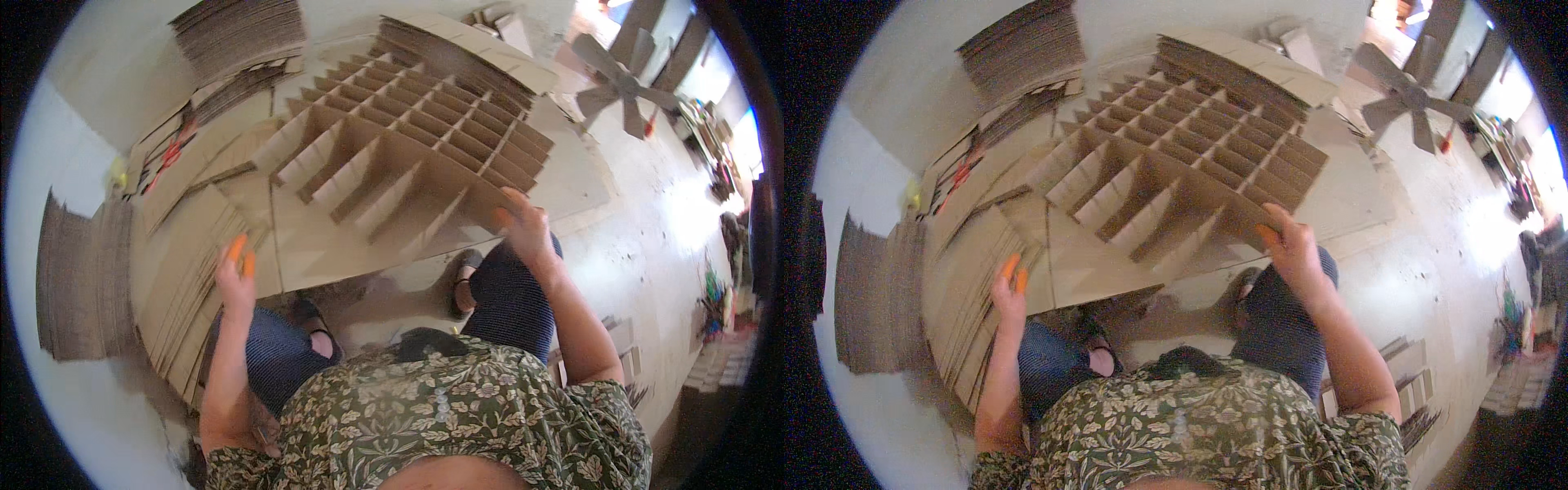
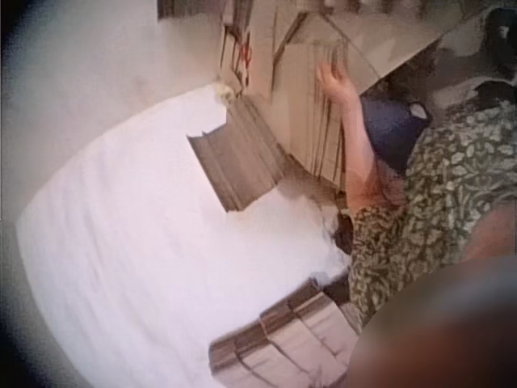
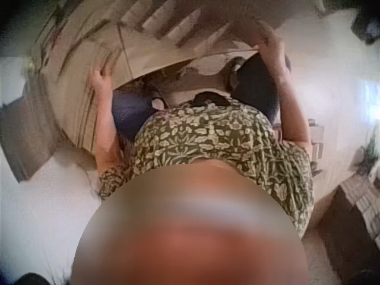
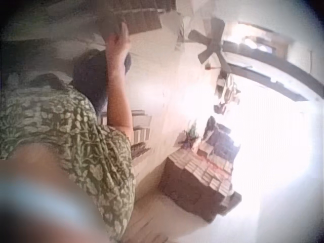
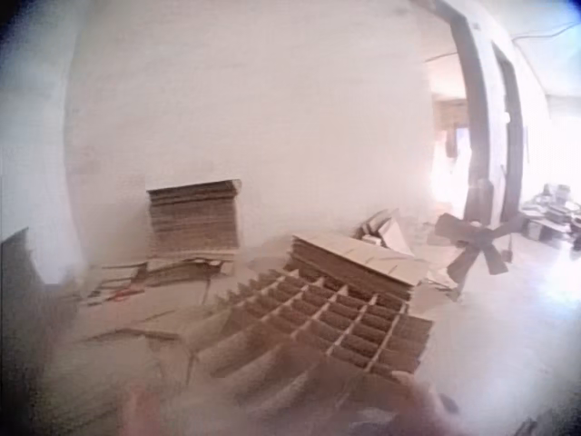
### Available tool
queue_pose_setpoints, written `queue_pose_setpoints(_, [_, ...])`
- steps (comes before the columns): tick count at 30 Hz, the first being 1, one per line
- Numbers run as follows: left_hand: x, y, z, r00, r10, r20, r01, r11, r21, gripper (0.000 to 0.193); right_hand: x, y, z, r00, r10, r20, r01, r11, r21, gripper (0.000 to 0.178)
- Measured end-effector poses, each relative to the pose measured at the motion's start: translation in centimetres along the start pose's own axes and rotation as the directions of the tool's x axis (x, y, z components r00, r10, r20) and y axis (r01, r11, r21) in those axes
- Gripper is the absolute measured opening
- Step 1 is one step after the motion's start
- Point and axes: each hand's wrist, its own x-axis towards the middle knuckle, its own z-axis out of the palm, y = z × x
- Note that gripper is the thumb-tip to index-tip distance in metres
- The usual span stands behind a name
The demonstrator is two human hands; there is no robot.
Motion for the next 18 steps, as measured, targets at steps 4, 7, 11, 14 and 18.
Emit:
queue_pose_setpoints(4, [2.4, -4.0, -3.3, 0.94, -0.305, 0.154, 0.22, 0.884, 0.413, 0.078, 0.3, -0.2, -0.2, 0.995, -0.083, -0.06, 0.085, 0.996, 0.019, 0.025])
queue_pose_setpoints(7, [4.9, -3.8, -4.4, 0.78, -0.565, 0.269, 0.357, 0.755, 0.549, 0.099, 0.6, 1.5, 0.6, 0.994, -0.044, -0.099, 0.054, 0.994, 0.096, 0.016])
queue_pose_setpoints(11, [5.4, -5.2, -4.5, 0.812, -0.507, 0.288, 0.294, 0.782, 0.55, 0.087, 0.7, 2.1, 0.9, 0.996, 0.007, -0.086, -0.003, 0.999, 0.047, 0.014])
queue_pose_setpoints(14, [4.7, -4.7, -3.4, 0.9, -0.36, 0.244, 0.258, 0.893, 0.368, 0.059, 0.3, 2.1, 1.0, 0.995, 0.014, -0.094, -0.012, 1.0, 0.026, 0.016])
queue_pose_setpoints(18, [2.3, -7.1, -1.3, 0.997, -0.044, 0.058, 0.025, 0.957, 0.29, 0.032, 0.0, 1.0, 1.2, 0.978, -0.113, -0.175, 0.108, 0.994, -0.034, 0.028])
